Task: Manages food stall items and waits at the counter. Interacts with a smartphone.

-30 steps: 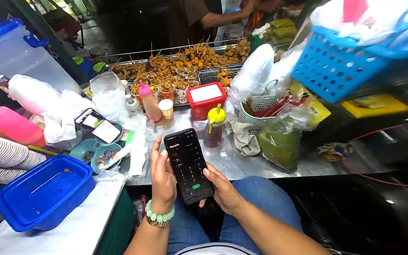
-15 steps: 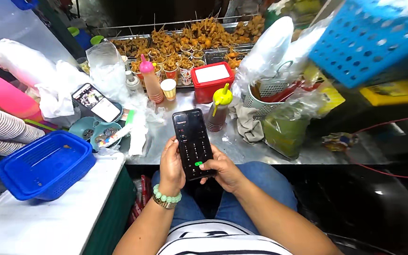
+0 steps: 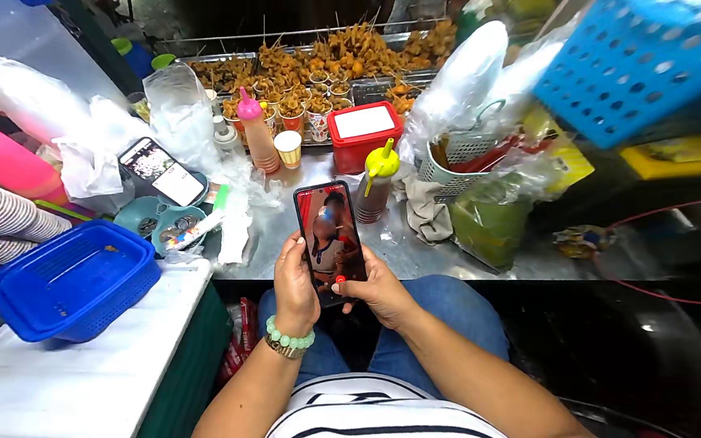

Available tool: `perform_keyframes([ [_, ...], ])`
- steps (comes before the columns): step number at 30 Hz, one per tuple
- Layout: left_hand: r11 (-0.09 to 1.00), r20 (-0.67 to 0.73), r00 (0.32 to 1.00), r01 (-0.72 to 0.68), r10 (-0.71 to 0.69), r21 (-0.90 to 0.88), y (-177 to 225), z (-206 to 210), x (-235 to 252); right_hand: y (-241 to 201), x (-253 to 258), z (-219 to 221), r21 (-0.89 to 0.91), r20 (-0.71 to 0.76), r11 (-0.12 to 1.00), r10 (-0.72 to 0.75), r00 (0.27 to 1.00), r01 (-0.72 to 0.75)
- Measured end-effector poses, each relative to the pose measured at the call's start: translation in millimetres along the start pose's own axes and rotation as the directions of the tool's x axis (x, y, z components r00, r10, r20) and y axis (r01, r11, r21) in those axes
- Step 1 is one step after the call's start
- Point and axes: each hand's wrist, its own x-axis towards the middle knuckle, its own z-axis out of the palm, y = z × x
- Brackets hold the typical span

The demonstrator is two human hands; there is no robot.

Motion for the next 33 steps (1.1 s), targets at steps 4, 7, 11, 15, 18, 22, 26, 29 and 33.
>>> perform_keyframes([
  [4,1.0,-0.006,1.0,0.0,0.0,-0.007,-3.2,3.1,-1.5,5.6,1.3,1.8,-0.096,-0.066,0.994,-0.066,0.996,0.059],
  [7,0.999,0.003,1.0,-0.009,0.01,-0.034,-7.4,5.2,-3.5,8.0,2.0,-0.6,-0.123,-0.08,0.989,-0.091,0.993,0.08],
  [11,0.997,-0.007,1.0,0.028,-0.029,-0.067,-7.4,2.3,-2.2,8.0,0.3,-2.4,-0.056,-0.039,0.995,-0.083,0.996,0.081],
  [15,0.989,-0.088,0.988,0.123,-0.13,-0.077,-6.4,-1.7,1.2,8.0,1.7,-4.5,-0.063,-0.011,0.998,-0.019,1.0,0.018],
  [18,0.964,-0.136,0.957,0.243,-0.256,-0.109,-4.7,-10.5,5.9,8.2,1.8,-2.6,-0.174,-0.011,0.984,0.022,1.0,-0.024],
  [22,0.94,-0.211,0.917,0.322,-0.339,-0.111,-9.7,-33.9,14.3,8.9,2.0,-5.4,-0.415,-0.032,0.909,-0.054,0.998,0.036],
  [26,0.96,-0.317,0.911,0.28,-0.265,0.005,-20.0,-63.2,23.1,-0.6,6.5,-16.9,-0.494,-0.095,0.863,-0.168,0.981,0.1],
  [29,0.961,-0.344,0.901,0.276,-0.266,-0.02,-27.6,-79.5,30.7,-2.8,6.9,-18.9,-0.457,-0.112,0.881,-0.194,0.975,0.123],
  [33,0.957,-0.348,0.897,0.291,-0.272,0.004,-43.0,-90.0,45.4,-0.7,6.5,-16.2,-0.44,-0.107,0.889,-0.19,0.976,0.125],
])
